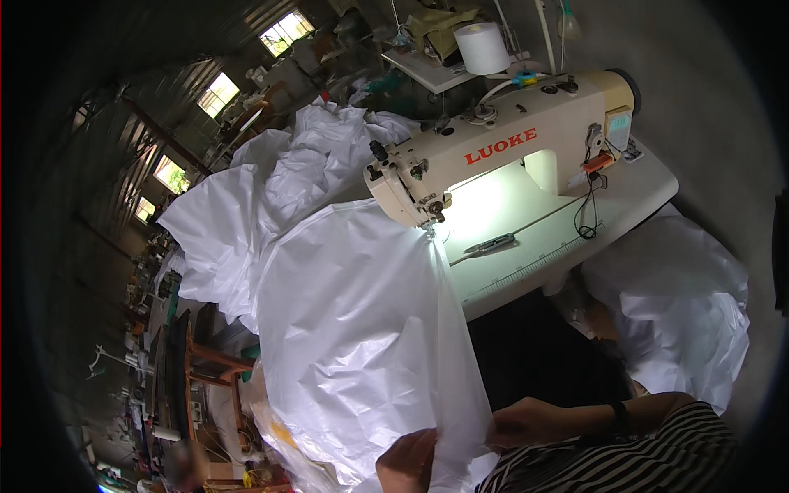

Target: The recorder uses an industrial sewing machine to stitch together large white plastic or fabric sheets.

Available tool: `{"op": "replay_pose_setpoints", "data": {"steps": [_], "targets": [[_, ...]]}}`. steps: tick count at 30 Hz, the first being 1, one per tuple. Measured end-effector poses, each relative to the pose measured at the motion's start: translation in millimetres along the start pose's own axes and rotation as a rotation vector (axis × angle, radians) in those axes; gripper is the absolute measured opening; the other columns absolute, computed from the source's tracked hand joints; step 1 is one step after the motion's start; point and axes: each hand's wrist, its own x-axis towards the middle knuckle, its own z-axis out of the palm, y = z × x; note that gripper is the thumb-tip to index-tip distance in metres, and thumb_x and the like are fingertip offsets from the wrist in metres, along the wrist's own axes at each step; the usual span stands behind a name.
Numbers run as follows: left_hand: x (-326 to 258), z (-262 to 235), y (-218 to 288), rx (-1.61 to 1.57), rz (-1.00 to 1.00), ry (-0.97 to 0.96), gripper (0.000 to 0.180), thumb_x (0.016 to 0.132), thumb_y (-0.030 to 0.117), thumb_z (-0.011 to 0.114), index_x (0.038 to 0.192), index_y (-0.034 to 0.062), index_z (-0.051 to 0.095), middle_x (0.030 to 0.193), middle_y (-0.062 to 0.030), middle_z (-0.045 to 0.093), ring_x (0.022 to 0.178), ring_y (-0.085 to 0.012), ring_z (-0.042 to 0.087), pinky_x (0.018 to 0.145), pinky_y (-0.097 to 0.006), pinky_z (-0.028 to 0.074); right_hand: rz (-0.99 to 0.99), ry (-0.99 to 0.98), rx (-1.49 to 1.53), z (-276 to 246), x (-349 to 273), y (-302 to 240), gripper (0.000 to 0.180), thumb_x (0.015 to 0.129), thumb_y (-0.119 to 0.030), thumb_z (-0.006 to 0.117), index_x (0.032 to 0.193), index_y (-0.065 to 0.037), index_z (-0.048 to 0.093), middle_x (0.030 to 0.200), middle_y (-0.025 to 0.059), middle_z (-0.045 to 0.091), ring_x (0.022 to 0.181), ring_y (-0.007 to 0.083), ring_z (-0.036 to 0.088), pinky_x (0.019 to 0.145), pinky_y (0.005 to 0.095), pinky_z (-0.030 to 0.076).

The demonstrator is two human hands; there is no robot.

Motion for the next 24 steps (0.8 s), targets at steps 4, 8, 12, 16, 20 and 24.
{"op": "replay_pose_setpoints", "data": {"steps": [4, 8, 12, 16, 20, 24], "targets": [[-3, 36, 3, -0.190, -0.144, -0.219, 0.015, 0.084, 0.000, 0.066, 0.099, 0.0004, 0.068, 0.093, -0.0169, 0.070, 0.077, -0.0369, 0.068, 0.066, -0.036, 0.056, -0.304, -0.048, -0.170, 11, -7, -50, 0.014, 0.093, -0.016, 0.068, 0.100, -0.004, 0.064, 0.084, 0.0103, 0.071, 0.073, 0.0228, 0.072, 0.064, 0.0307, 0.058], [0, 47, 1, -0.249, -0.134, -0.393, 0.012, 0.090, 0.002, 0.060, 0.100, -0.0012, 0.066, 0.093, -0.0152, 0.069, 0.078, -0.0315, 0.069, 0.069, -0.034, 0.055, -0.310, 0.007, -0.384, 13, -1, -33, 0.015, 0.091, -0.019, 0.070, 0.096, -0.006, 0.064, 0.081, 0.0090, 0.071, 0.069, 0.0247, 0.070, 0.059, 0.0317, 0.057], [-14, 55, -10, -0.966, -0.449, -0.185, 0.015, 0.096, 0.007, 0.057, 0.104, -0.0023, 0.065, 0.092, -0.0137, 0.070, 0.087, -0.0145, 0.065, 0.076, -0.033, 0.053, -0.300, -0.036, -0.711, 19, -5, -30, 0.014, 0.089, -0.018, 0.071, 0.093, -0.006, 0.065, 0.079, 0.0070, 0.069, 0.067, 0.0252, 0.069, 0.060, 0.0319, 0.057], [-21, 71, -21, -0.401, -0.289, -0.153, 0.010, 0.090, 0.001, 0.058, 0.098, -0.0005, 0.064, 0.087, -0.0146, 0.068, 0.078, -0.0261, 0.067, 0.068, -0.037, 0.052, -0.359, 0.390, -0.212, -48, 17, -15, 0.017, 0.097, -0.020, 0.063, 0.104, -0.005, 0.064, 0.096, 0.0095, 0.069, 0.091, 0.0180, 0.069, 0.079, 0.0298, 0.056], [12, 73, 15, -0.118, 0.232, -0.247, 0.010, 0.081, 0.006, 0.063, 0.090, 0.0045, 0.059, 0.079, -0.0160, 0.059, 0.067, -0.0386, 0.059, 0.059, -0.047, 0.047, -0.117, 0.444, -0.039, -71, 57, 35, 0.044, 0.099, -0.038, 0.053, 0.124, -0.001, 0.053, 0.100, 0.0100, 0.067, 0.092, 0.0192, 0.067, 0.082, 0.0313, 0.054], [19, 70, 7, -0.105, 0.288, -0.320, 0.012, 0.080, 0.008, 0.064, 0.090, 0.0057, 0.057, 0.075, -0.0145, 0.055, 0.065, -0.0366, 0.058, 0.057, -0.047, 0.047, 0.174, 0.582, 0.066, -90, 101, 31, 0.072, 0.099, -0.053, 0.050, 0.140, 0.005, 0.043, 0.092, 0.0097, 0.069, 0.077, 0.0241, 0.068, 0.072, 0.0343, 0.055]]}}
